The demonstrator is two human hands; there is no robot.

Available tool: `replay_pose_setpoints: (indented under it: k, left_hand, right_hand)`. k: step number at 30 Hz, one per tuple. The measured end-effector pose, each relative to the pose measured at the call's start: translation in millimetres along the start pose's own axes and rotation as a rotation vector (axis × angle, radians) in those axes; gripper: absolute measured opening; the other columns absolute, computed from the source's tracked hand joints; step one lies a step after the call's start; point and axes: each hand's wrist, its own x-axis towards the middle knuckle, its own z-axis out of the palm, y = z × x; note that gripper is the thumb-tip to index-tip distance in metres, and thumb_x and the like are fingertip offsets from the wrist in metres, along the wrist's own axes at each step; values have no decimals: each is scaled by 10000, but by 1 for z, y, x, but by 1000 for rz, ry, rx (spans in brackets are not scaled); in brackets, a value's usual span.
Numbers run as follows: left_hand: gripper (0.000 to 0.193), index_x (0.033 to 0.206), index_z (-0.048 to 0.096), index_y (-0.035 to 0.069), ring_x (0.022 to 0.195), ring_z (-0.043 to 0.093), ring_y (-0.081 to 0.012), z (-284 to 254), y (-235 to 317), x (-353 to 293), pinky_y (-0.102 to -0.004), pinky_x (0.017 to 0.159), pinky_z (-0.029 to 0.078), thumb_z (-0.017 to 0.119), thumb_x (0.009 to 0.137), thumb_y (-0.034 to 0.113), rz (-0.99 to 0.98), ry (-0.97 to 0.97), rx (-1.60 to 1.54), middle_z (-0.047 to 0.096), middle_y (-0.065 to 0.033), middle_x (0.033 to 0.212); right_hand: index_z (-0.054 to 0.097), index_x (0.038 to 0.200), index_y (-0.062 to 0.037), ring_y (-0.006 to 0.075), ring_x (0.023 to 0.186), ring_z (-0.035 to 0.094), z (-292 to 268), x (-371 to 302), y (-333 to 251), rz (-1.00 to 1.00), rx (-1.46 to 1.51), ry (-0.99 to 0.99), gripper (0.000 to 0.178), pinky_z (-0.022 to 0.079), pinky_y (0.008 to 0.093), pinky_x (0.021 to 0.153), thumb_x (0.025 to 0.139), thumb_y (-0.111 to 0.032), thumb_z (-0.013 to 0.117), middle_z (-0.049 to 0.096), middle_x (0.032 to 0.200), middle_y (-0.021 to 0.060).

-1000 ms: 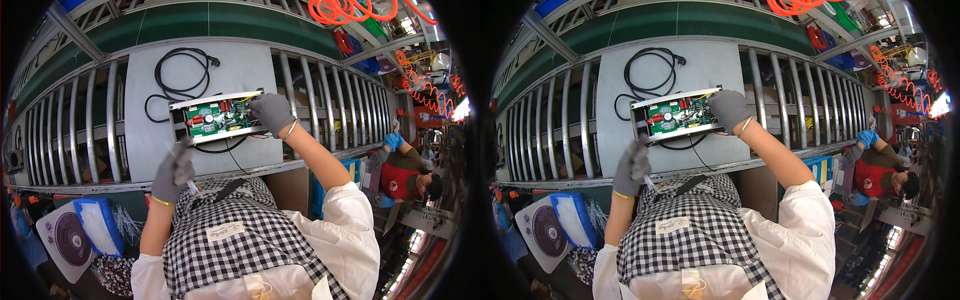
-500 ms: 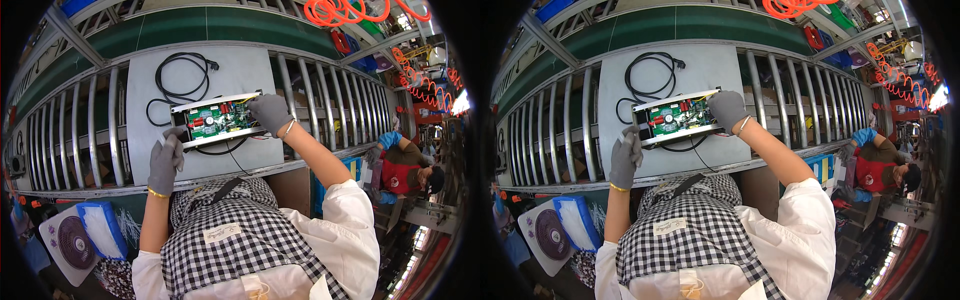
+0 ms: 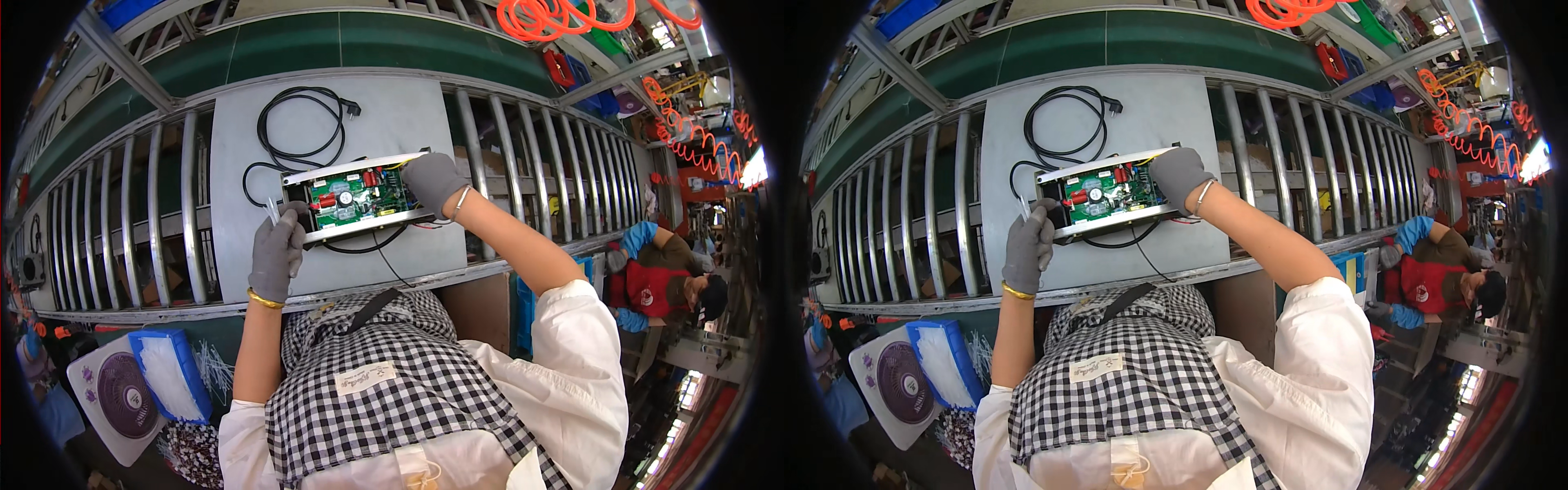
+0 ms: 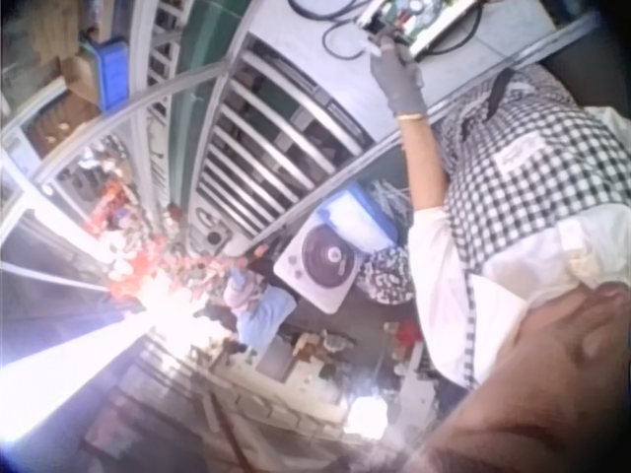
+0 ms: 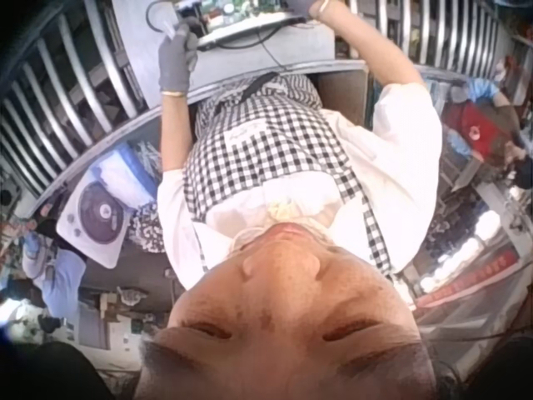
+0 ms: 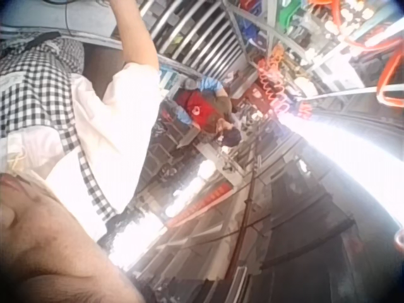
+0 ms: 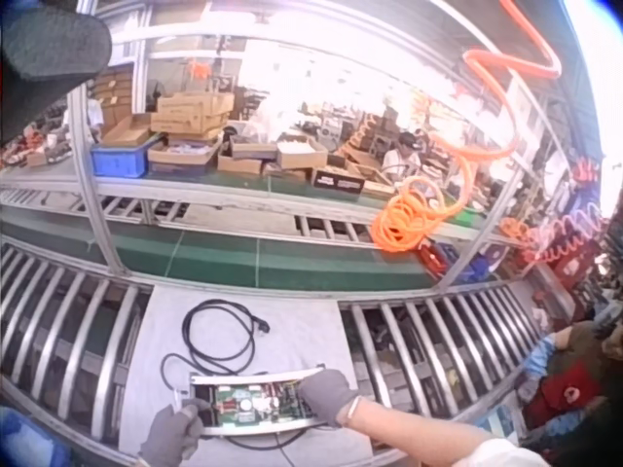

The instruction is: The person assembles internal wiring and components within an electronic device housing by hand, connecting wires, a circuit board, a connector, and a wire harness.

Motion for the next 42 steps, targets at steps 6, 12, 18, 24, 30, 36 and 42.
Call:
replay_pose_setpoints:
  k: [6,12,18,24,30,36,42]
  left_hand:
    - [304,1120,597,-18,386,307,-33,-1,2,1,-199,311,245,488,985,230,-19,5,13,437,27,592]
    - [297,1105,630,-8,421,391,-61,19,9,2,-233,367,310,503,972,225,-3,-39,350,534,-7,638]
    - [355,1158,625,54,741,632,-224,96,-11,37,-359,669,481,541,938,320,354,-312,818,651,-105,835]
    - [403,1154,634,94,967,646,-345,150,-22,77,-444,846,490,566,913,411,434,-344,1300,679,-178,1014]
    - [373,1082,643,67,898,657,-356,137,-27,99,-443,810,495,580,908,391,517,-222,1297,689,-185,936]
    - [385,1069,656,42,882,660,-356,136,-25,99,-440,806,499,590,908,385,518,-227,1285,690,-195,939]
    - [381,1067,661,35,888,659,-361,138,-22,97,-442,813,496,595,907,373,537,-222,1296,689,-200,935]
  right_hand:
    - [738,988,-73,280,869,692,-4,-18,24,24,745,213,190,541,356,764,845,-157,645,716,905,122]
    - [730,1027,-85,235,821,677,2,-73,51,213,909,386,184,533,338,735,889,-180,654,712,924,105]
    - [739,992,-121,230,748,624,13,-90,32,299,988,399,167,512,344,711,862,-213,689,680,866,81]
    - [734,994,-97,233,764,629,36,-96,28,322,1100,405,212,512,350,727,894,-267,658,683,903,90]
    - [655,1156,-52,219,740,640,97,-123,-26,1,1312,245,337,524,347,746,958,-307,563,691,925,104]
    - [581,1004,-17,98,569,487,111,-90,-84,511,2311,212,297,429,262,534,1003,-296,480,529,699,29]
    - [548,890,-50,64,520,422,96,-82,-102,777,2415,449,237,337,226,446,1000,-256,504,476,646,3]
